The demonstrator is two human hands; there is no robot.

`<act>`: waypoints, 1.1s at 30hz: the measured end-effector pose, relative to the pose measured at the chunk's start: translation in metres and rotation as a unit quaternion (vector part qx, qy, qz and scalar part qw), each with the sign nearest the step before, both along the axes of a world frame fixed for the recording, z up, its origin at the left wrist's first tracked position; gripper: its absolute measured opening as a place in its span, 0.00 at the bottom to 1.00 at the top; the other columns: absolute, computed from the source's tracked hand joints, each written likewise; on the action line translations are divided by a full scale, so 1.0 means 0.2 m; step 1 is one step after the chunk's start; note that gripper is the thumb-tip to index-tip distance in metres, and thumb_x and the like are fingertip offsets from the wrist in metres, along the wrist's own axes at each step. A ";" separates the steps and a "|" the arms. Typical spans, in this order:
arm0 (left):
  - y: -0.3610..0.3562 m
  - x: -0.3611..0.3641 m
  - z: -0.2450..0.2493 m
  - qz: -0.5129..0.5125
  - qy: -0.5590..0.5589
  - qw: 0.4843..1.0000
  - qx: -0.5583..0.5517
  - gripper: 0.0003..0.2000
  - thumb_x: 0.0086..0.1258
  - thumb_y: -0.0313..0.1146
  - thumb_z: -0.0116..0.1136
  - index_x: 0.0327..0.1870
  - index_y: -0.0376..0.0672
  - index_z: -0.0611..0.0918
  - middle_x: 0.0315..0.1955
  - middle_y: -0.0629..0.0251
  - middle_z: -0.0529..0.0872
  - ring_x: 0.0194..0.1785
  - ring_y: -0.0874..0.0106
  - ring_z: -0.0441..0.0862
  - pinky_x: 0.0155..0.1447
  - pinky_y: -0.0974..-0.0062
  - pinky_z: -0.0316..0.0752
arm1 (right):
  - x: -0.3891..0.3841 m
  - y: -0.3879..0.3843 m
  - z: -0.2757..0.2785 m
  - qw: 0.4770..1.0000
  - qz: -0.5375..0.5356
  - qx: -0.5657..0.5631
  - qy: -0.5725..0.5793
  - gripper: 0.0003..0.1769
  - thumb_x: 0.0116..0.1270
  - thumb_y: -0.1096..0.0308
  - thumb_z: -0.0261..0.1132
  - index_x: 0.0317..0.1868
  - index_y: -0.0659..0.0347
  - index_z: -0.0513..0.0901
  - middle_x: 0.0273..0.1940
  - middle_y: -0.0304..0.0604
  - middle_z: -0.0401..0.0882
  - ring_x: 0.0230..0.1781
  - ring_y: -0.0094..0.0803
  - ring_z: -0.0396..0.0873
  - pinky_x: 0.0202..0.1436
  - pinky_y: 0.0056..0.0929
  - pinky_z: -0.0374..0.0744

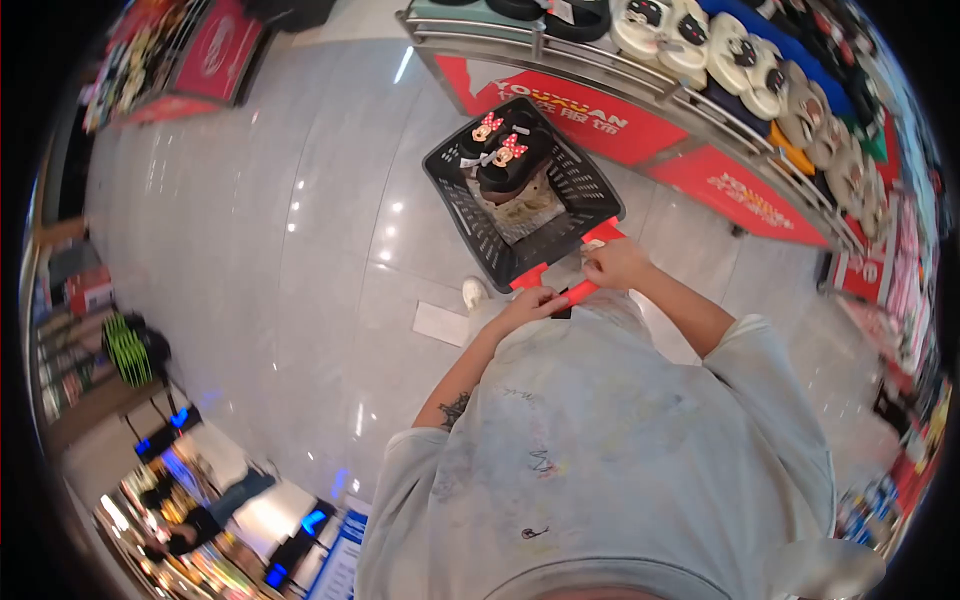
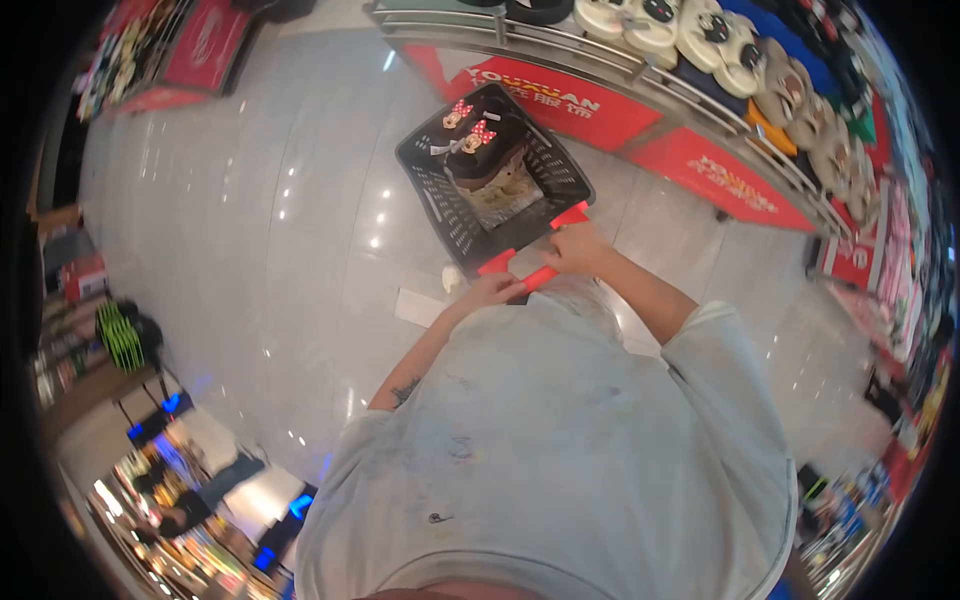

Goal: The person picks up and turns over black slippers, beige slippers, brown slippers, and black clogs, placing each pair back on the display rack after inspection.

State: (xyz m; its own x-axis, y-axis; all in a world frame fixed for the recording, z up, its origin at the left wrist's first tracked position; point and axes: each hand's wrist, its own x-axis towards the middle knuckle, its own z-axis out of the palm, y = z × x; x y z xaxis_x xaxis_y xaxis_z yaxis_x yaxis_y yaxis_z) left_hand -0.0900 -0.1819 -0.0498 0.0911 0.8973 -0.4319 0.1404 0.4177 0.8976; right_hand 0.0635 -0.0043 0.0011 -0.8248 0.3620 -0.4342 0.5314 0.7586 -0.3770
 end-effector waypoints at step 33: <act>0.25 -1.21 0.00 -0.245 0.132 0.958 0.075 0.09 0.61 0.33 0.56 0.30 0.34 0.81 0.21 0.56 0.81 0.25 0.67 0.79 0.32 0.70 0.72 | -0.99 -0.93 -0.01 0.822 -0.561 -0.079 0.055 0.22 0.65 0.53 0.51 0.28 0.61 0.84 0.26 0.53 0.81 0.29 0.51 0.79 0.37 0.46 0.77</act>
State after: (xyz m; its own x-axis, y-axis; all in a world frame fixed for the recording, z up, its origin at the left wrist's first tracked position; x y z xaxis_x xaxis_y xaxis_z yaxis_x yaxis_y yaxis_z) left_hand -0.3312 -0.1318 -0.0493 0.4216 0.8291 -0.3673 0.5170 0.1130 0.8485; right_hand -0.1344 -0.1909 -0.0006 -0.0479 0.8680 -0.4943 0.8192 -0.2490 -0.5167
